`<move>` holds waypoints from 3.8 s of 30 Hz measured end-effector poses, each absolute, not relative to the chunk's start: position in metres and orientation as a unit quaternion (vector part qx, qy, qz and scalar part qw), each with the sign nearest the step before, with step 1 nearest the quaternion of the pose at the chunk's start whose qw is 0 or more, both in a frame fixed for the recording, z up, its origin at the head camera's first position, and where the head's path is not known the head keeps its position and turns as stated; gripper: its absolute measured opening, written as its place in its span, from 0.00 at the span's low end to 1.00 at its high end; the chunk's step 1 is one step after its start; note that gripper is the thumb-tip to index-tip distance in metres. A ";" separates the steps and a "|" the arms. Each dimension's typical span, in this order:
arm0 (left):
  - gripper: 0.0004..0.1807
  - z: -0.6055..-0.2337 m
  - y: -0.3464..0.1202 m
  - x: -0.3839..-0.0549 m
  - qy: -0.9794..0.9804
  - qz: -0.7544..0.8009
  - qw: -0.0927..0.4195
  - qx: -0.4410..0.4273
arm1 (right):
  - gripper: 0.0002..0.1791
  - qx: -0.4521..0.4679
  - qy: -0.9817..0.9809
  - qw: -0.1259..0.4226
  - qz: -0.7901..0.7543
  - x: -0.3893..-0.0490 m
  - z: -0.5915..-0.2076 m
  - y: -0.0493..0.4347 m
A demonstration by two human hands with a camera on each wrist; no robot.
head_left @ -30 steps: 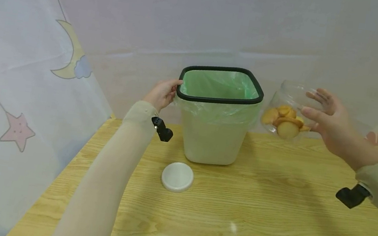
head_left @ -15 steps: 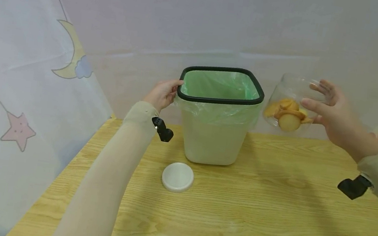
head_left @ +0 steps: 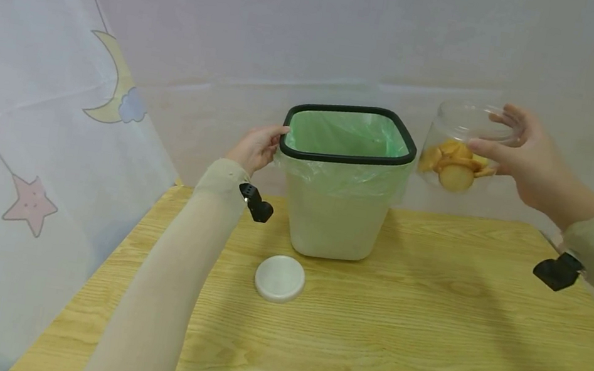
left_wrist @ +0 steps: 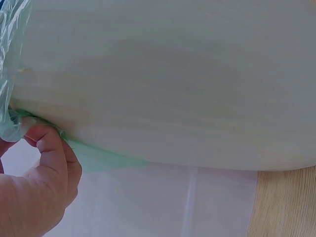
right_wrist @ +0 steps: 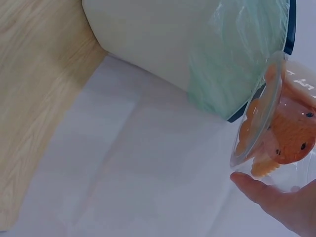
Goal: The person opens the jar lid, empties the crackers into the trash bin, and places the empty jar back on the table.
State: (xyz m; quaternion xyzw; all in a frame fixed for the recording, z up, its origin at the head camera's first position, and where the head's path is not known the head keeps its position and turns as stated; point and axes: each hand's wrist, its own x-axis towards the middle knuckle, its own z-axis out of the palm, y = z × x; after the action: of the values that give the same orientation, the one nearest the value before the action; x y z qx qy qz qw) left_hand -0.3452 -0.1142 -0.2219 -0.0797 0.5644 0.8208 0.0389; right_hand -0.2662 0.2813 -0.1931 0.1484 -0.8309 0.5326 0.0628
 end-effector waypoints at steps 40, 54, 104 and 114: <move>0.07 -0.222 -0.109 -0.342 0.569 0.815 0.039 -0.100 | 0.60 0.260 -0.940 0.123 0.183 -0.312 -0.135 0.226; 0.08 -0.223 -0.108 -0.341 0.571 0.814 0.042 -0.099 | 0.69 0.262 -0.957 0.103 0.068 -0.316 -0.132 0.215; 0.09 -0.224 -0.113 -0.342 0.570 0.817 0.048 -0.069 | 0.56 0.371 -0.811 0.348 -0.289 -0.312 -0.134 0.202; 0.10 -0.225 -0.114 -0.341 0.573 0.816 0.045 -0.062 | 0.58 0.408 -0.783 0.360 -0.303 -0.313 -0.130 0.203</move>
State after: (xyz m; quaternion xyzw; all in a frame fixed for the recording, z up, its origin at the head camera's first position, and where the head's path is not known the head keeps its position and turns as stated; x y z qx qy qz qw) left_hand -0.3411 -0.1141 -0.2250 -0.0620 0.5735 0.8157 0.0448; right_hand -0.3133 0.2028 -0.1302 0.4077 -0.7827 -0.3032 0.3596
